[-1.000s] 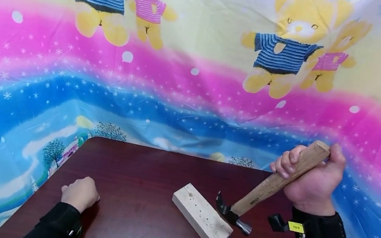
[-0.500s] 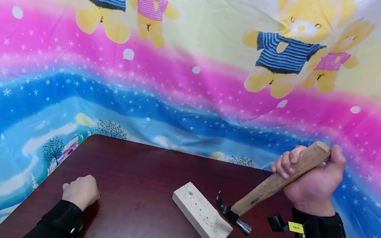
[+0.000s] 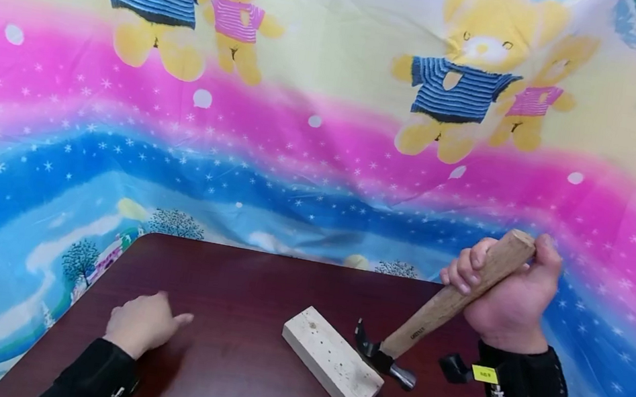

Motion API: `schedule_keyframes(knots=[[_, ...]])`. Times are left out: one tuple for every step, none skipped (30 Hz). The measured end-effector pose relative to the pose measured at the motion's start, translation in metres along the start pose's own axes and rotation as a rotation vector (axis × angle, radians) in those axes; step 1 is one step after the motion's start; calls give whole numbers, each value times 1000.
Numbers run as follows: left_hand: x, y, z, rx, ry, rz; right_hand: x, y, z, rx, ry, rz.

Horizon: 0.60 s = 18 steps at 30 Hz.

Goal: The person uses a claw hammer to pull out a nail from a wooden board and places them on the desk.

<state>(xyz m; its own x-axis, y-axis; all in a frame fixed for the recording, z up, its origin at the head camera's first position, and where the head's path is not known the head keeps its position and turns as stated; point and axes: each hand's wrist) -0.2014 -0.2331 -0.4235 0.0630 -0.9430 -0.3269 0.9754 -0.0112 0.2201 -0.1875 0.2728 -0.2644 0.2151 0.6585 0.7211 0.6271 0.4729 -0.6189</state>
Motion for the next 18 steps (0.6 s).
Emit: schedule_keyframes(knots=[[-12,2,4,-23,4,-44,-1,-1,-1,-4,28,-4],[-25,4,9,-46,14,-100,-2,-2,-3,-11,57,-6],[-39,5,13,-69,31,-162,-4,-3,-4,-13,73,-6],[-54,6,16,-84,67,-228,-5,-6,-6,-11,75,-4],[-69,7,19,-86,113,-302,-7,-8,-8,-6,91,-2],[-84,8,22,-84,150,-376,-9,-10,-10,-3,104,-3],[-99,10,23,-75,186,-449,-11,-12,-12,-2,128,-6],[-114,12,24,-61,218,-519,-13,-14,-14,-1,145,-11],[-129,14,24,-46,247,-582,-15,-15,-15,5,142,-14],[-142,16,24,-28,277,-638,-18,-16,-17,13,148,-19],[-155,18,23,-12,295,-686,-20,-17,-19,22,162,-24],[-167,20,22,4,307,-727,-23,-18,-21,27,161,-28],[-179,22,21,21,320,-766,-25,-18,-23,37,159,-30],[-190,24,19,41,332,-797,-27,-18,-25,51,145,-28],[-200,26,16,61,345,-824,-29,-18,-27,64,140,-27],[-209,27,14,84,358,-847,-31,-18,-29,76,149,-25],[-216,28,11,108,368,-875,-33,-18,-30,81,160,-23],[-223,29,8,138,382,-901,-35,-18,-32,90,154,-22]])
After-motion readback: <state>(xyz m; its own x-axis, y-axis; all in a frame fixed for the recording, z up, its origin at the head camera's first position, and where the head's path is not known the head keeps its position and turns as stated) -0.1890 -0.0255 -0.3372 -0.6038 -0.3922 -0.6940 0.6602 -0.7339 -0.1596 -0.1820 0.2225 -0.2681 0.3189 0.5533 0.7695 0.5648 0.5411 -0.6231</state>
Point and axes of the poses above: each hand's wrist, its own y-axis away from the middle knuckle, its own z-axis out of the back of the hand, x = y × z, and after that the axes turned 8 degrees about x, right-handed
